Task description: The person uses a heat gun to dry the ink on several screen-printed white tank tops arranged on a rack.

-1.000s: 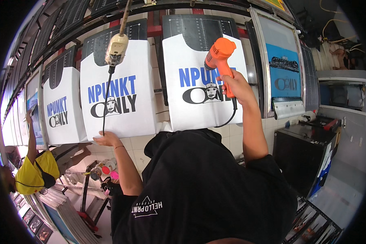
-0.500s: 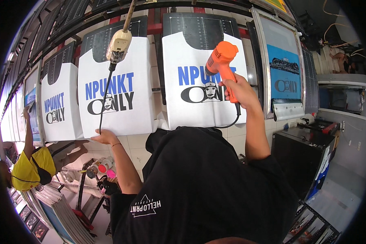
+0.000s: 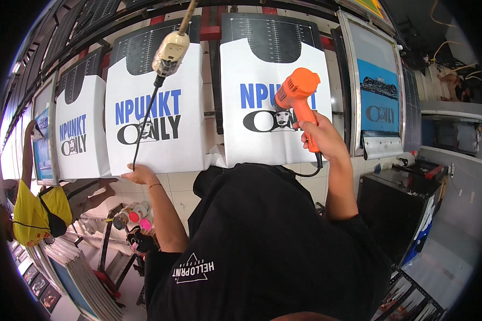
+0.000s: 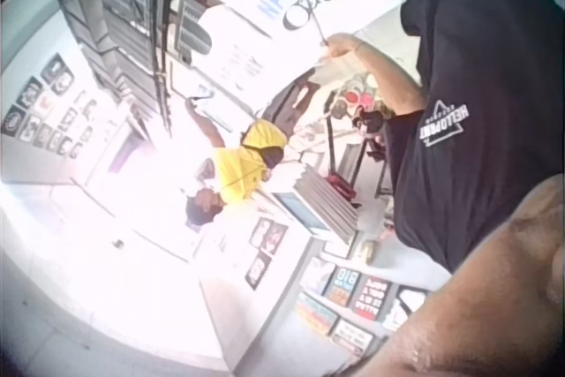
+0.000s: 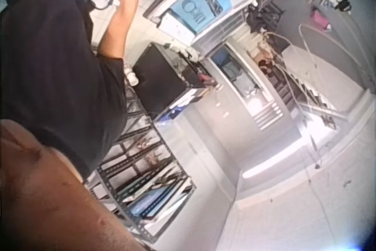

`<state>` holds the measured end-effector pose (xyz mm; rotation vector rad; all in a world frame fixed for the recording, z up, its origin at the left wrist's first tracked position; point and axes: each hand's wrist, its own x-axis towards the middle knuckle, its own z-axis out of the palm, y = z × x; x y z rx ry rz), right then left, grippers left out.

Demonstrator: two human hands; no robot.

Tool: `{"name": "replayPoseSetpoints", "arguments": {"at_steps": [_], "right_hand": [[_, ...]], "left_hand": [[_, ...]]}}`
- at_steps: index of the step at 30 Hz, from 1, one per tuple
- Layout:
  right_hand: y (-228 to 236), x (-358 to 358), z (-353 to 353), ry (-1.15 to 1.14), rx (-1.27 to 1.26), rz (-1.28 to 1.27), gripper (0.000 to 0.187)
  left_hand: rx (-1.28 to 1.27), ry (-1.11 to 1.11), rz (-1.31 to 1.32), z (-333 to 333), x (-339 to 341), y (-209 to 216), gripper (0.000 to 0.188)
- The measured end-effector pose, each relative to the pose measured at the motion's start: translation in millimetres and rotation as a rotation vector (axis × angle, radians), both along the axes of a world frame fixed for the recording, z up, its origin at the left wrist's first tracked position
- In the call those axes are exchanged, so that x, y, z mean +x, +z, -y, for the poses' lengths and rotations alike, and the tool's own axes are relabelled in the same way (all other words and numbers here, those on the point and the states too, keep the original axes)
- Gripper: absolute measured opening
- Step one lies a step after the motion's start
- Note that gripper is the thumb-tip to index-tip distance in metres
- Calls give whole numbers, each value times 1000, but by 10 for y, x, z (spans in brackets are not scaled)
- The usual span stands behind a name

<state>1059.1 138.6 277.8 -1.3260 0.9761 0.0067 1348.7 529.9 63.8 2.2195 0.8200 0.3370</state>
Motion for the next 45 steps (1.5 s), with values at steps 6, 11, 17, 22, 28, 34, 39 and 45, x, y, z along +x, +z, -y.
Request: {"name": "replayPoseSetpoints", "arguments": {"at_steps": [6, 11, 17, 22, 28, 34, 39, 45], "right_hand": [[-37, 106, 22, 77, 14, 4, 41], [-51, 232, 83, 85, -15, 9, 40], [-107, 391, 210, 55, -50, 15, 39], [-121, 503, 279, 29, -96, 24, 38], [-120, 541, 307, 23, -101, 41, 38], [-110, 489, 280, 8, -68, 46, 40], [-48, 370, 163, 27, -33, 25, 39], [-25, 71, 16, 77, 6, 2, 41]], "left_hand": [[64, 12, 57, -100, 44, -160, 69], [36, 7, 27, -93, 37, -97, 69], [67, -5, 30, -143, 56, -196, 69], [37, 5, 7, -128, 58, -155, 69], [77, 3, 22, -144, 52, -162, 69], [35, -1, 14, -80, 37, -81, 68], [64, 3, 74, -182, 50, -204, 67], [78, 17, 100, -130, 47, -201, 65]]}}
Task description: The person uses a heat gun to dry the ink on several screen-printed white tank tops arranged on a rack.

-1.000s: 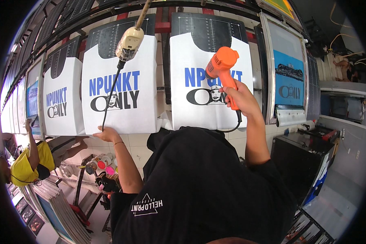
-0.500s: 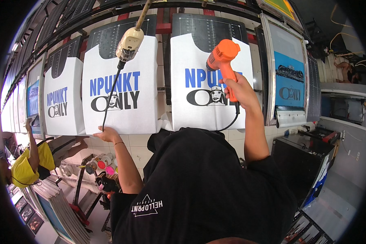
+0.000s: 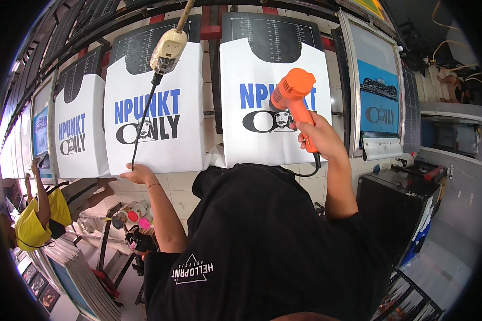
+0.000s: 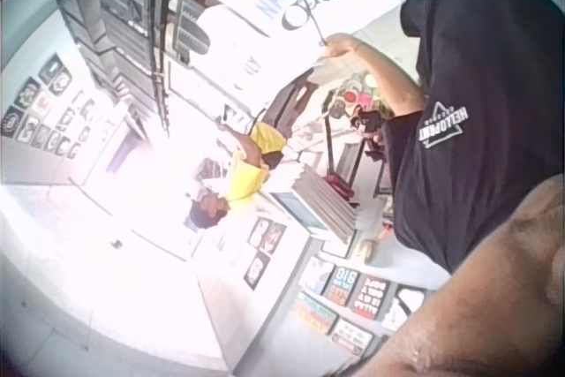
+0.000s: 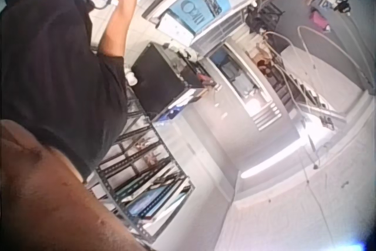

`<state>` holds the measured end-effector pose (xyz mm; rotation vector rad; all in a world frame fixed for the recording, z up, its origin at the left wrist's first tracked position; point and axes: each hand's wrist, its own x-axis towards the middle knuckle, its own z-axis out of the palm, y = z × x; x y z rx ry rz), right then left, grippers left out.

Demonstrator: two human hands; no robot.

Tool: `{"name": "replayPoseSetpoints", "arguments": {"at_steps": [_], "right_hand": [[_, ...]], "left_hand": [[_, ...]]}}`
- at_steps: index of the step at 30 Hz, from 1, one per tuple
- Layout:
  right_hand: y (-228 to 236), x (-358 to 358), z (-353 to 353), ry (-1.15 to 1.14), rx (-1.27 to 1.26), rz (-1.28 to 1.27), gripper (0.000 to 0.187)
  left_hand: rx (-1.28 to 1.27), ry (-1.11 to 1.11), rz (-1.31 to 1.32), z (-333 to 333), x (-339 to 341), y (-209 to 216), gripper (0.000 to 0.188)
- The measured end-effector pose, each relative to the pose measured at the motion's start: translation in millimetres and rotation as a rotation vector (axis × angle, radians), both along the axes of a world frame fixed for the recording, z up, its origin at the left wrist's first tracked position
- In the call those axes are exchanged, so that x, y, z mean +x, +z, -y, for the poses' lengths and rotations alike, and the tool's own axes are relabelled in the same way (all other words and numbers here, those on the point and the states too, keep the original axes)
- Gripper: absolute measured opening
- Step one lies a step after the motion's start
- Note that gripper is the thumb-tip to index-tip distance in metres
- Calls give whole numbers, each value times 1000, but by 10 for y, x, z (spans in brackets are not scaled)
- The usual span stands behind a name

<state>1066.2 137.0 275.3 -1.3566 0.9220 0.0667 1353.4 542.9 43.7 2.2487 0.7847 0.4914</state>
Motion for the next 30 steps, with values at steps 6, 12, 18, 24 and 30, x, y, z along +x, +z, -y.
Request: {"name": "replayPoseSetpoints", "arguments": {"at_steps": [6, 12, 18, 24, 30], "right_hand": [[-54, -73, 62, -61, -53, -10, 43], [-86, 185, 262, -125, -68, 53, 42], [-71, 425, 169, -64, 12, 85, 38], [-108, 554, 77, -37, -21, 74, 38], [-90, 652, -16, -104, -32, 120, 36]], "left_hand": [[16, -4, -30, 50, -17, 52, 65], [-27, -55, 6, -46, -9, 18, 67], [-92, -61, -34, -12, -8, 43, 63], [36, -175, 7, -445, 21, -290, 58], [195, -210, 137, -656, 241, -255, 51]]}}
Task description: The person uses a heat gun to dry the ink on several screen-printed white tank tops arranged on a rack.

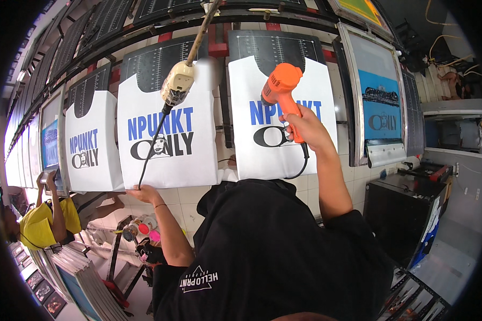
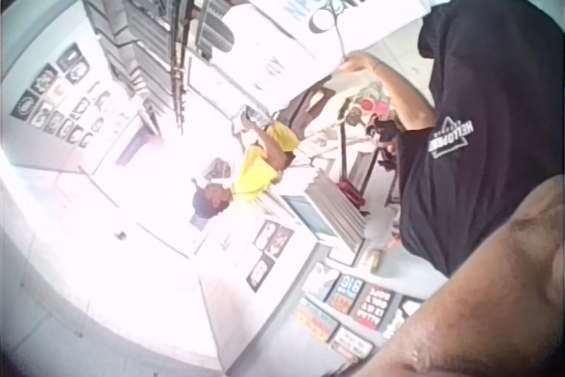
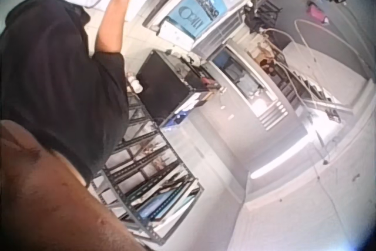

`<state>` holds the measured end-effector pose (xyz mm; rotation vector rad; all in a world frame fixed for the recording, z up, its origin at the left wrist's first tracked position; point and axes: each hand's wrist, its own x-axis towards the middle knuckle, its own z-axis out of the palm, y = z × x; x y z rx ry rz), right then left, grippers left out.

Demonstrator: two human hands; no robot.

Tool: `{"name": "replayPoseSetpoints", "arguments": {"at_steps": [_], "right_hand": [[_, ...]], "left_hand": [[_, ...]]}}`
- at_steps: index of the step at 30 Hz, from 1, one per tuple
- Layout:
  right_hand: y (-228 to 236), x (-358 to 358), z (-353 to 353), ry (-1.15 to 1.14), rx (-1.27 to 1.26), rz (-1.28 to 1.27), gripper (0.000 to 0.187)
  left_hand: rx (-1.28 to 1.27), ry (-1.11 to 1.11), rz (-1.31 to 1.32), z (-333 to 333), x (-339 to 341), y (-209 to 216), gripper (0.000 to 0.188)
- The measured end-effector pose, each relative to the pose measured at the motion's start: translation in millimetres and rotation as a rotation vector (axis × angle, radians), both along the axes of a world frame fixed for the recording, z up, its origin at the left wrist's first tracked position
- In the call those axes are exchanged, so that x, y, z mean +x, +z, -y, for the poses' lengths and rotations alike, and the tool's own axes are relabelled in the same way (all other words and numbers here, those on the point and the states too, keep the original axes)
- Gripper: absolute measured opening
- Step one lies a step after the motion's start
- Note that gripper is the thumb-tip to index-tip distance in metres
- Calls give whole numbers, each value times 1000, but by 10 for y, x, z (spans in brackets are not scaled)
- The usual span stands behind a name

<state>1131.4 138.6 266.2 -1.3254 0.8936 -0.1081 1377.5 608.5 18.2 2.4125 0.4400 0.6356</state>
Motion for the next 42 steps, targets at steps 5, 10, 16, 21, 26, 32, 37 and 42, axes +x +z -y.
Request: {"name": "replayPoseSetpoints", "arguments": {"at_steps": [5, 10, 16, 21, 26, 32, 37, 42], "right_hand": [[41, 55, -53, 13, -30, -45, 36], [2, 116, -114, -4, -53, -36, 36], [12, 80, -124, -34, -59, -79, 39], [45, 78, -164, -34, -43, -84, 38], [-28, 39, -201, -113, -73, -42, 30], [39, 12, -216, -85, -16, -104, 36], [17, -35, -274, -100, -49, -76, 34], [94, -97, -330, -111, -28, -95, 37]], "left_hand": [[0, 7, -18, -27, 133, 46, 50], [92, 6, -46, 61, 106, 60, 50], [81, 18, -40, 183, 71, 64, 51], [74, 9, -20, 162, 80, 31, 49], [62, -3, -16, 150, 70, 32, 47], [64, -24, -11, 160, 74, 33, 46], [61, -35, -11, 143, 83, 23, 49], [71, -30, -22, 138, 92, 11, 47]]}}
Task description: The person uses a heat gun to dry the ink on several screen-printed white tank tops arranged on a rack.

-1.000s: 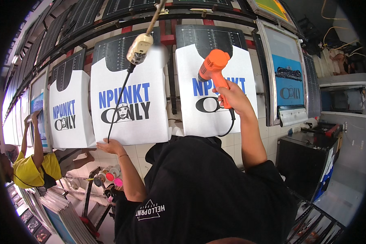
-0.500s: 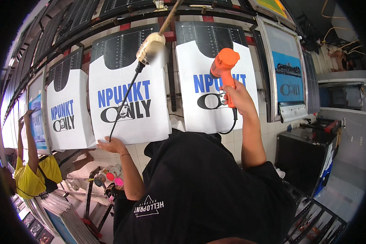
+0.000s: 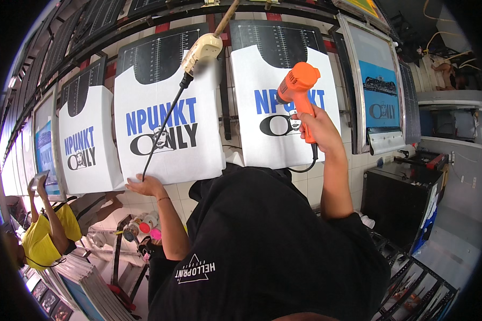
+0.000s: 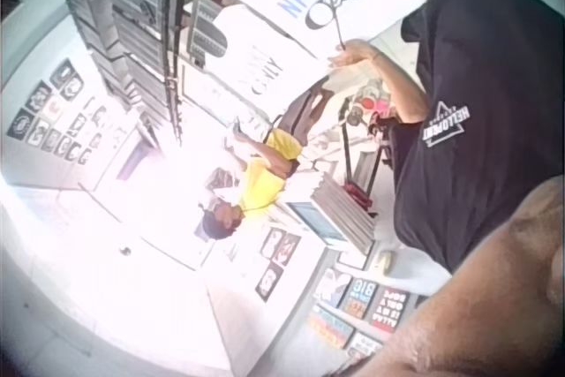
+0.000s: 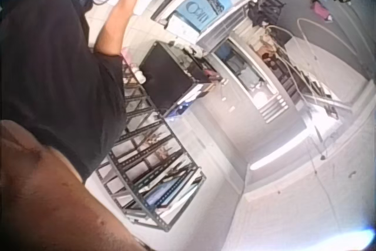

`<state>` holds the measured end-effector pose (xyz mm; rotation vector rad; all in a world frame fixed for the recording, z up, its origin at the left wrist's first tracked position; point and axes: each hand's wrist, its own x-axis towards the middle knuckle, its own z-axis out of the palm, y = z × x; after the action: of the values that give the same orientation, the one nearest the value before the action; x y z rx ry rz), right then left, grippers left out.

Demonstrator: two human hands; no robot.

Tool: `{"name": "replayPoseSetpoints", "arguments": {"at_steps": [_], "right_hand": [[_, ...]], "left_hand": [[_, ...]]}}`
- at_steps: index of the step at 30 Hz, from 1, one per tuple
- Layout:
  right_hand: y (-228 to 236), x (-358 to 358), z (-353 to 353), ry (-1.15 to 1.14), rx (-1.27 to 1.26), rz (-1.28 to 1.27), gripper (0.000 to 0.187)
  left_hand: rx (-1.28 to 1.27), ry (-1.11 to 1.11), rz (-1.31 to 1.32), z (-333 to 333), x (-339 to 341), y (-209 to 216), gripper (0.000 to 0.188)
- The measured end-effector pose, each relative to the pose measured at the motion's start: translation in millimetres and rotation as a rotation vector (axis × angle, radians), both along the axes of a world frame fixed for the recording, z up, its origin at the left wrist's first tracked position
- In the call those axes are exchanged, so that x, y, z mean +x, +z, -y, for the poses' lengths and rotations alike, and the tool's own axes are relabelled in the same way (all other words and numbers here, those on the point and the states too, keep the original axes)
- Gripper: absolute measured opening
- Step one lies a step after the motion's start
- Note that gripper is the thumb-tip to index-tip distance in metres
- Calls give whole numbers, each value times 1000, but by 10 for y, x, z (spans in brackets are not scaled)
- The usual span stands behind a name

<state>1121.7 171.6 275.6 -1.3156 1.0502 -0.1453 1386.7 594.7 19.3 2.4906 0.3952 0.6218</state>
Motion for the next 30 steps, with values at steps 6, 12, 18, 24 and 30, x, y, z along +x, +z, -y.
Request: {"name": "replayPoseSetpoints", "arguments": {"at_steps": [6, 12, 18, 24, 30], "right_hand": [[36, -88, -34, 45, 38, -18, 40], [-50, 36, 88, 13, 9, 28, 34], [-43, 287, 189, 69, -1, 5, 37], [-78, 245, 143, 59, -11, 23, 37], [12, 92, 11, 83, 13, -9, 39]], "left_hand": [[-33, 10, 9, -6, -7, -14, 46], [15, 13, 2, -41, 26, -73, 47], [0, 3, 3, -11, 9, -40, 47], [-24, 2, -15, -18, -5, -17, 49], [-31, 6, -27, -30, -4, -33, 49]]}}
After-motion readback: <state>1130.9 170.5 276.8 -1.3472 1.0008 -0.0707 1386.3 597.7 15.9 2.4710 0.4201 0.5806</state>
